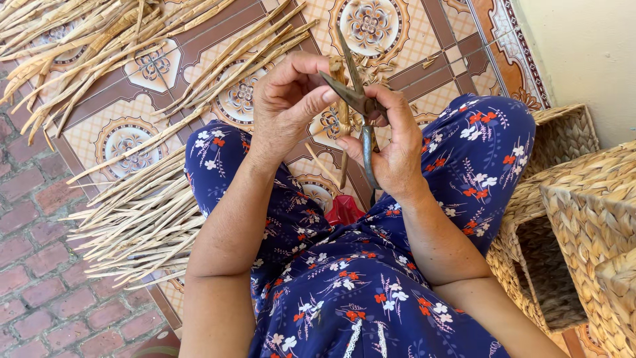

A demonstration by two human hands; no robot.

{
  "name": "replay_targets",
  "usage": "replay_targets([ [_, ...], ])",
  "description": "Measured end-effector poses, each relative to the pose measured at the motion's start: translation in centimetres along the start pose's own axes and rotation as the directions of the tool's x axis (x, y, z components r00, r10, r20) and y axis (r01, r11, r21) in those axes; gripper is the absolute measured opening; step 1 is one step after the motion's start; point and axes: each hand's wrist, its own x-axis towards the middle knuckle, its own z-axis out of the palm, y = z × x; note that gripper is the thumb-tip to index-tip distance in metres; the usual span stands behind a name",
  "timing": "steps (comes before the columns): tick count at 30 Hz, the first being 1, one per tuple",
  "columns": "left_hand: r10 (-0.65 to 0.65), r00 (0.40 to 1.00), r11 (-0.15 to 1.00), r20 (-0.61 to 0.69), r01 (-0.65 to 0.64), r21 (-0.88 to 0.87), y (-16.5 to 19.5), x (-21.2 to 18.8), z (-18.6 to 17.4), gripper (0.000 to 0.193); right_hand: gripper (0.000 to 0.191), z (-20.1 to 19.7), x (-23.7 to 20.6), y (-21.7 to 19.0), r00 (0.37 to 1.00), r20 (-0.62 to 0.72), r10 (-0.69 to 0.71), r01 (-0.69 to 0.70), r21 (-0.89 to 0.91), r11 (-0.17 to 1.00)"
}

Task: The person sits on a tiled floor and repeatedly picks up thin dried sticks, trims their ends with shears, and places the trimmed pieces into a pile. The person continues this repetitive trimming process throughout the clip.

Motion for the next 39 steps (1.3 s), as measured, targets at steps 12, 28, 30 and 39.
replay_targets([
  [12,0.083,0.996,0.943,-0.018,-0.073,0.326,0.9,-0.2,-0.4,0.02,0.075,-0.4,0.5,-0.9,0.996,0.015,-0.092,0.093,-0.085,0.992],
  [28,0.163,0.987,0.788,0.019,-0.142,0.599,2.5,0.1,0.6,0.011,0.073,0.2,0.2,-1.0,0.997,-0.066,-0.04,0.029,-0.152,0.988],
  [30,0.173,0.985,0.798,0.02,-0.152,0.583,2.4,0.1,0.5,0.012,0.073,0.4,0.2,-0.9,0.994,-0.081,-0.072,0.062,-0.121,0.991],
  [39,0.138,0.989,0.883,-0.054,-0.098,0.459,1.4,-0.4,0.5,0.013,0.067,0.7,-0.1,-0.5,0.988,-0.104,-0.115,0.102,-0.128,0.987],
])
